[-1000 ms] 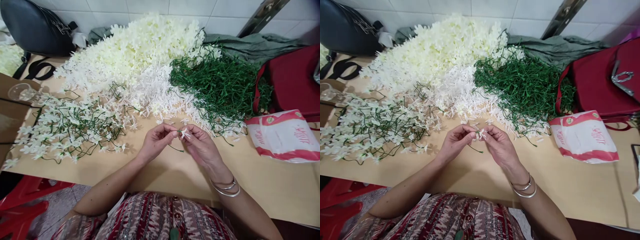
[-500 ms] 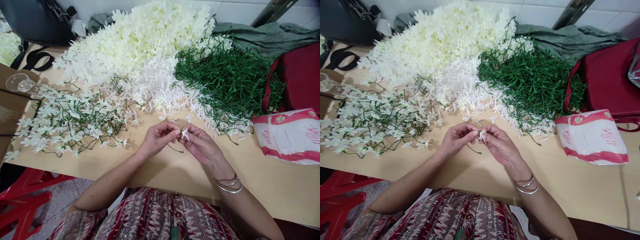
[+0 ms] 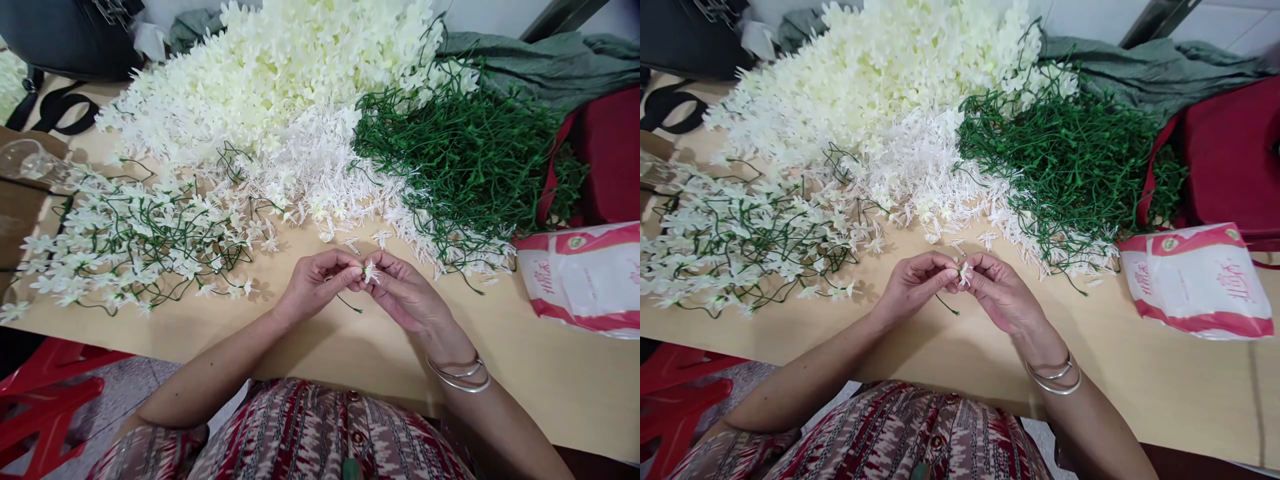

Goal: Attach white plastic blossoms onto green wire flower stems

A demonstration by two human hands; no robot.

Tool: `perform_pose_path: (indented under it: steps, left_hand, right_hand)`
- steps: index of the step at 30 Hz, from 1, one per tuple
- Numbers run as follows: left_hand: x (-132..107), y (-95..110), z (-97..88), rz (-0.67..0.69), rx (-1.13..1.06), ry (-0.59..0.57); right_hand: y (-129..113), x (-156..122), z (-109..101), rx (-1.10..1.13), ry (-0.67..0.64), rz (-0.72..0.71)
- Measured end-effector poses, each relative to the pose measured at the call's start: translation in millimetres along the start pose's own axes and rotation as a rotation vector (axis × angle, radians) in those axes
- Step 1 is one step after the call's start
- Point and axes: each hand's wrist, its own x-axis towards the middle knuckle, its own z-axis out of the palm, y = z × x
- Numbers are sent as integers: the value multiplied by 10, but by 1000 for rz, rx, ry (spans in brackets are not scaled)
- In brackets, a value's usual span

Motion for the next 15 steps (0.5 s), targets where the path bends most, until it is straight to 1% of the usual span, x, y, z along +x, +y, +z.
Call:
perform_pose_path:
  steps: [5,10,15]
  left_hand:
    - [-12,-46,18,34,25,51]
    - [0,-111,2,112,36,40]
    - [23,-114,10,110,20,12]
  right_hand:
    - [46,4,20,15,41,-13]
    - [45,26,32,34,29,-1]
    - [39,33,6,42,29,-3]
